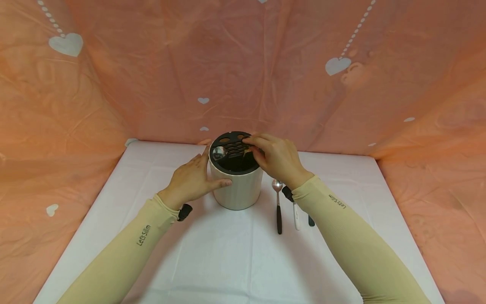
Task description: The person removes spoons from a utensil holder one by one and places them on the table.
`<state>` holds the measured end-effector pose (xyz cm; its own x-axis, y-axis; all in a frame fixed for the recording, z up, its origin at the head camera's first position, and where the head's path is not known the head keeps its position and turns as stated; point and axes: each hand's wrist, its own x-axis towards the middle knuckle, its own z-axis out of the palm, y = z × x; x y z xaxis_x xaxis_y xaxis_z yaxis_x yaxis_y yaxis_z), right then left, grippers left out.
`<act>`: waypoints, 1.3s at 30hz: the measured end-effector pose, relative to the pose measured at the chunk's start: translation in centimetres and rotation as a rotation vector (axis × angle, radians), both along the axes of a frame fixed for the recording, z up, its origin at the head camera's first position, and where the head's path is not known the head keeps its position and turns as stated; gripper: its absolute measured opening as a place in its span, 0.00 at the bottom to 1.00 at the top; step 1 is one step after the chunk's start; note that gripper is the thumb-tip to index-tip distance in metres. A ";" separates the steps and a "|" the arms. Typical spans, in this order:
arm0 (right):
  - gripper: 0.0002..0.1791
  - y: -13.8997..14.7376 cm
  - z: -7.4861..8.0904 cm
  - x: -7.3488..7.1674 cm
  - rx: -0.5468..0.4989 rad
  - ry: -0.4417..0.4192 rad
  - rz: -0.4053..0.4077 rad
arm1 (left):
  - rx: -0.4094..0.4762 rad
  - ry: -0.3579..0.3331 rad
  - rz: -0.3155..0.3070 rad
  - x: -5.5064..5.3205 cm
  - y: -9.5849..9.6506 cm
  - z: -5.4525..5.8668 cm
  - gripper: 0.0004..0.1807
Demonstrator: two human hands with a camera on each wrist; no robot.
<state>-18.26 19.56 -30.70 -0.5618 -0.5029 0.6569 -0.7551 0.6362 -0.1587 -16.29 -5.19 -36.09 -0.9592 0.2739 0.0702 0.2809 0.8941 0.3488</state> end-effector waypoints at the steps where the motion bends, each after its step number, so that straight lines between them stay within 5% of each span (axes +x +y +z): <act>1: 0.17 0.0 0.0 0.0 -0.016 -0.004 0.003 | 0.001 -0.001 0.000 0.0 0.0 0.0 0.69; 16: 0.16 0.5 2.1 0.1 -0.249 0.033 0.059 | -0.011 0.005 -0.010 -0.1 0.0 0.0 0.70; 24: 0.13 0.5 6.4 1.4 -0.365 0.123 0.094 | -0.016 0.006 -0.008 -0.1 -0.1 0.2 0.69; 28: 0.12 1.2 8.1 2.1 -0.433 0.076 0.104 | -0.017 0.005 0.001 -0.1 -0.1 0.2 0.69; 39: 0.11 4.5 9.6 2.7 -0.687 -0.074 0.055 | -0.011 0.006 0.006 -0.1 -0.1 0.1 0.68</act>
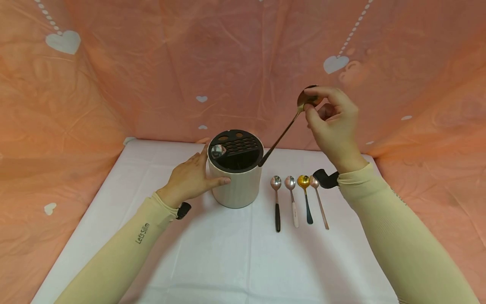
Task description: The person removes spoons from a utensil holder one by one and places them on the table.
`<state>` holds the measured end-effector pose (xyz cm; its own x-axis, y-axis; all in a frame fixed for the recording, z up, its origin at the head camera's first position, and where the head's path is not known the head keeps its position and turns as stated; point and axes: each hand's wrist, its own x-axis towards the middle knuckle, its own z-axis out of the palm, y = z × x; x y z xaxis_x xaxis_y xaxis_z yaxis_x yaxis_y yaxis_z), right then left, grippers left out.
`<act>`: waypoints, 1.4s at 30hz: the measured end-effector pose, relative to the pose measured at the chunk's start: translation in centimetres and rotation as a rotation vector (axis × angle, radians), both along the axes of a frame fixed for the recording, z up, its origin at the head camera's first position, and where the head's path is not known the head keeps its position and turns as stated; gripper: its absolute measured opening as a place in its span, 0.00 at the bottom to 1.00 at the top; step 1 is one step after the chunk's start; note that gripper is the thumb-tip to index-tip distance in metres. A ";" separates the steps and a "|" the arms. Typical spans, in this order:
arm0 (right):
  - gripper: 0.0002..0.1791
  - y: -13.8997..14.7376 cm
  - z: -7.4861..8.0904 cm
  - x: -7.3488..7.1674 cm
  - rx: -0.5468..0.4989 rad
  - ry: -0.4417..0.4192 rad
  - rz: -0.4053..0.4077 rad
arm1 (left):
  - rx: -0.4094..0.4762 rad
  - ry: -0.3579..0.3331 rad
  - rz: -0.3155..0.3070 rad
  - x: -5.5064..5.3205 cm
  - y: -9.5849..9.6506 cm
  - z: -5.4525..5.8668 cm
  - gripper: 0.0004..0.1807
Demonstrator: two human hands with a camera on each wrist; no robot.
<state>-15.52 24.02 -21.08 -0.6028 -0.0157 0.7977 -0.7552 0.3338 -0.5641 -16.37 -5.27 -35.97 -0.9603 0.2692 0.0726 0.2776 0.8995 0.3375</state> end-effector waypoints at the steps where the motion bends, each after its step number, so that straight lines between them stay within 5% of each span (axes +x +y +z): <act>1: 0.11 0.4 0.0 0.1 -0.010 -0.018 -0.006 | 0.002 0.000 0.000 0.0 0.0 0.0 0.68; 9: 0.12 3.8 -1.3 0.5 0.127 -0.236 -0.119 | -0.003 -0.001 0.005 -0.1 -0.1 0.1 0.68; 17: 0.14 9.0 -5.6 -0.6 0.368 -0.499 -0.258 | -0.002 0.000 -0.006 -0.1 -0.1 0.2 0.70; 23: 0.13 11.6 -8.7 -1.2 0.565 -0.636 -0.229 | 0.000 0.001 -0.014 -0.1 0.0 0.1 0.69; 31: 0.12 13.8 -12.2 -1.4 0.719 -0.714 -0.172 | -0.007 -0.025 -0.007 0.1 0.1 0.1 0.69; 42: 0.12 16.0 -15.0 -1.6 0.921 -0.719 -0.219 | 0.006 0.003 -0.011 0.0 -0.1 0.1 0.69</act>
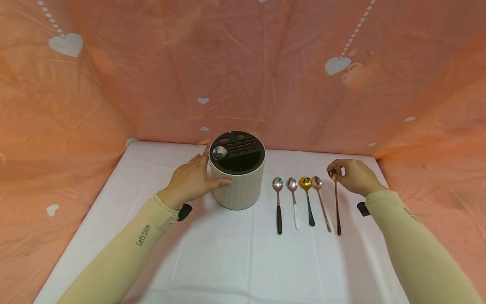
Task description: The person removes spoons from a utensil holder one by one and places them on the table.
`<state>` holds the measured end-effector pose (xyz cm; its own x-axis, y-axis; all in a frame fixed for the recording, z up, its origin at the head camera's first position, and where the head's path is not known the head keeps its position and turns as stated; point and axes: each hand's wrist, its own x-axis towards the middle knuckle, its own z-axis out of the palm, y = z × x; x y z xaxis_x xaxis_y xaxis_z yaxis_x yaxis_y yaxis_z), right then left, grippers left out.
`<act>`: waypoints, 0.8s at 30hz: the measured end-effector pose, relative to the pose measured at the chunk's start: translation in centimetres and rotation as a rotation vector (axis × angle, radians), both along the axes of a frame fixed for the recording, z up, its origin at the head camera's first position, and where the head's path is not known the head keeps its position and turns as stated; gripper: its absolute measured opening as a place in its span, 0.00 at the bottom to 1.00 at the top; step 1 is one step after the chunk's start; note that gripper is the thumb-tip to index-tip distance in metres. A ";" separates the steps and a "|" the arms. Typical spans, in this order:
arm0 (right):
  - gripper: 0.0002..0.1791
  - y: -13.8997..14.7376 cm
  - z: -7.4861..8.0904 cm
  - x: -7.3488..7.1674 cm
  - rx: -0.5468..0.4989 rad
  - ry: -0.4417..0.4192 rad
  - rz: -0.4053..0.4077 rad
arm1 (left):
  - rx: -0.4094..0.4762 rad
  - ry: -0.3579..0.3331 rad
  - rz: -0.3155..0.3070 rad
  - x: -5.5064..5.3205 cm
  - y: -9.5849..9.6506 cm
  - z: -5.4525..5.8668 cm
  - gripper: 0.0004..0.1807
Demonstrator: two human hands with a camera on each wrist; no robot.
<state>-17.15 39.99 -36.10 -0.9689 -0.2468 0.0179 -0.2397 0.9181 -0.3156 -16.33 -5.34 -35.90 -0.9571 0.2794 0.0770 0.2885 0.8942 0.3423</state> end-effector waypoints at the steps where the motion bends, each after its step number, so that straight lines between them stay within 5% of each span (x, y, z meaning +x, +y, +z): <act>1: 0.12 0.1 -0.3 0.0 0.011 -0.015 0.001 | 0.000 -0.001 -0.001 0.0 0.0 0.0 0.69; 10: 0.13 0.1 -2.0 -0.5 0.042 -0.148 -0.037 | -0.023 -0.018 0.009 -0.1 0.0 -0.1 0.70; 24: 0.13 0.5 -3.3 -1.2 0.024 -0.159 -0.079 | -0.029 -0.007 0.000 0.1 0.0 0.0 0.69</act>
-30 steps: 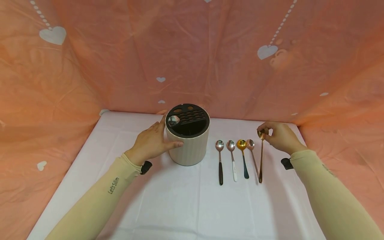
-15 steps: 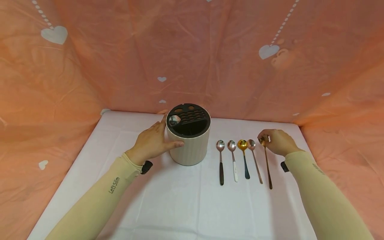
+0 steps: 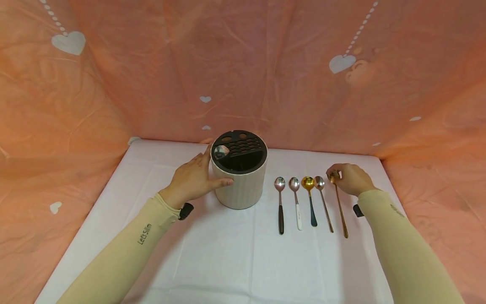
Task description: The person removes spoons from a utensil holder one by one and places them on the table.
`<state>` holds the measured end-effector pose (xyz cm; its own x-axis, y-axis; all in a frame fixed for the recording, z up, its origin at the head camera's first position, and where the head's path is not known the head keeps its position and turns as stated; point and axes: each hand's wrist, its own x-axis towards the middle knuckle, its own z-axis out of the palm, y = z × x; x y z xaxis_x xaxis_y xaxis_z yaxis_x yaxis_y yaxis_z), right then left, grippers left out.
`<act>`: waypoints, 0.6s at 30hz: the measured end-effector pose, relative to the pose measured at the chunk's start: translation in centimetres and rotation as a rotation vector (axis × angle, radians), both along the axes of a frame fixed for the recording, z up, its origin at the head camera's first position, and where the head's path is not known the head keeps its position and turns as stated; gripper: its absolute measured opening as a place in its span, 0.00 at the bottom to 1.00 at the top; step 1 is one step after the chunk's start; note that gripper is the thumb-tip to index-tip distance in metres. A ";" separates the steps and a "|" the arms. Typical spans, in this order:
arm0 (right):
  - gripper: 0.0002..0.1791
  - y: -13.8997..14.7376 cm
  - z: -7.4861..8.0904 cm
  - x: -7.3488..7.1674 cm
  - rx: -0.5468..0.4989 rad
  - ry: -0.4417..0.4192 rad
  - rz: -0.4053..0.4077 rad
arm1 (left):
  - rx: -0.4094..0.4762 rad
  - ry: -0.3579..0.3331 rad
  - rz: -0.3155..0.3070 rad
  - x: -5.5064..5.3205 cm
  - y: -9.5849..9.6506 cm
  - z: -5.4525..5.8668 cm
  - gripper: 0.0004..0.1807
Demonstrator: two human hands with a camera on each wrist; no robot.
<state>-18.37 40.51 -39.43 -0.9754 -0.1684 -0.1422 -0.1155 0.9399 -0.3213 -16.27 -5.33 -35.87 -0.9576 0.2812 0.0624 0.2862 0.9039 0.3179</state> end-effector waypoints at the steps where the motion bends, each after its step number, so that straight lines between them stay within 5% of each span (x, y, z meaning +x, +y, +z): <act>1: 0.13 0.0 -0.1 0.0 -0.003 -0.004 -0.007 | 0.000 0.002 0.000 0.0 0.0 0.0 0.69; 18: 0.13 0.5 -3.3 -0.5 0.014 -0.034 -0.106 | -0.004 -0.002 0.005 -0.2 0.0 -0.1 0.69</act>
